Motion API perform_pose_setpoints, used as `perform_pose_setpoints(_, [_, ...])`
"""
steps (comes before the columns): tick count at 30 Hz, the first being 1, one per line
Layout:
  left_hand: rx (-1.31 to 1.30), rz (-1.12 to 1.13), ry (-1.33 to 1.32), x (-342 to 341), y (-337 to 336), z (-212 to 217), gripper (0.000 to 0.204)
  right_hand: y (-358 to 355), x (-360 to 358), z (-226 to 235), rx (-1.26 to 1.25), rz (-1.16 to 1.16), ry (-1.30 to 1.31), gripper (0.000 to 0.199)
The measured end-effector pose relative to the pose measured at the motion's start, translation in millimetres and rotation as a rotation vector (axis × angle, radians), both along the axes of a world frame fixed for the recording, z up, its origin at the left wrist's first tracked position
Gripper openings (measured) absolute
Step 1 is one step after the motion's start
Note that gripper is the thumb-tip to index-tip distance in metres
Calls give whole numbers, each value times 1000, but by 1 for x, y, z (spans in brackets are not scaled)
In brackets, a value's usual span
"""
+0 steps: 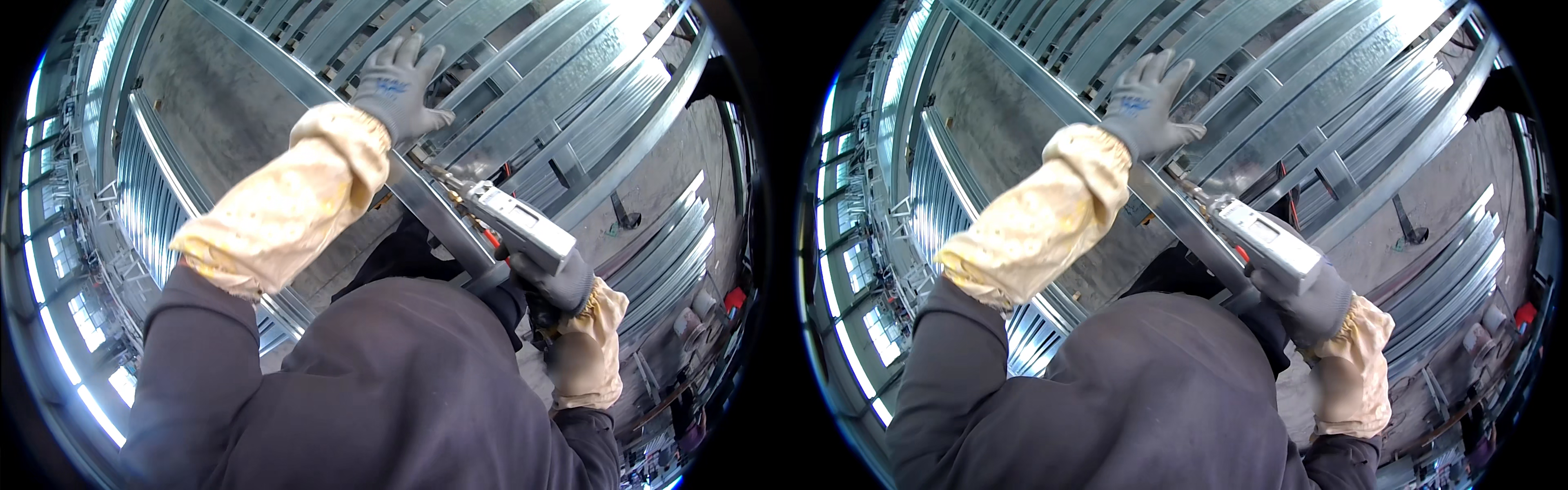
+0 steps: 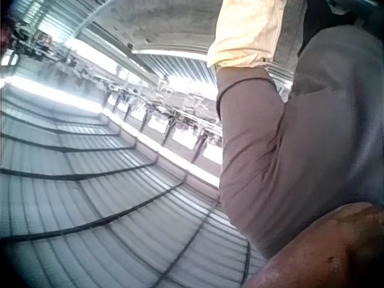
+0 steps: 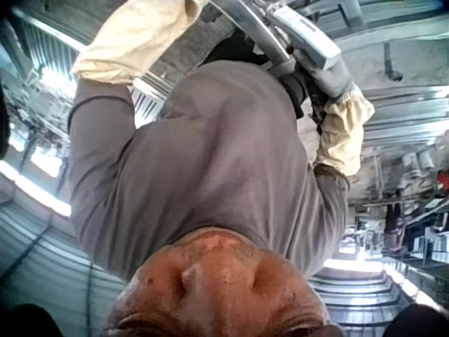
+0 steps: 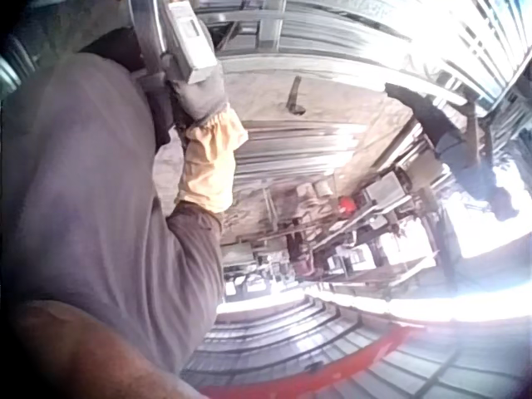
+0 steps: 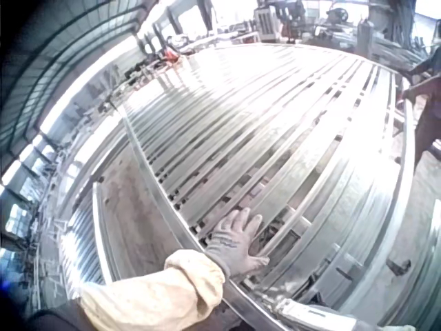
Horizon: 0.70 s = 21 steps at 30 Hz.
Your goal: The person welds a metal frame using a handheld welding gun, moving along seams and joints to create continuous welds. The person repositions the frame and continues welding different sections while wearing protective gloves and sleeves.
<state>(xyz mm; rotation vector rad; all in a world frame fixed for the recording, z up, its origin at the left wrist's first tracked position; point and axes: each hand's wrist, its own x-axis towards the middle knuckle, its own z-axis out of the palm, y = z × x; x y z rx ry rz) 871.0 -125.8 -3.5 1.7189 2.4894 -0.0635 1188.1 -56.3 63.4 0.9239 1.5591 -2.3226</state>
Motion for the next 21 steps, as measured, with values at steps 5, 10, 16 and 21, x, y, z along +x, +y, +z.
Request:
perform_pose_setpoints(5, [-230, -91, 75, -7, 35, -4, 120, -10, -12, -3, 6, -69, 42, 42])
perform_pose_setpoints(10, [-281, -89, 128, 5, 40, -6, 118, -6, -20, -14, -39, -116, -8, 33])
perform_pose_setpoints(16, [-270, -100, 29, -10, 37, -1, 125, -8, -12, -7, -25, -170, -36, 52])
perform_pose_setpoints(21, [-337, 44, 51, 13, 2, -6, 125, -19, 39, -10, 151, -188, 120, 47])
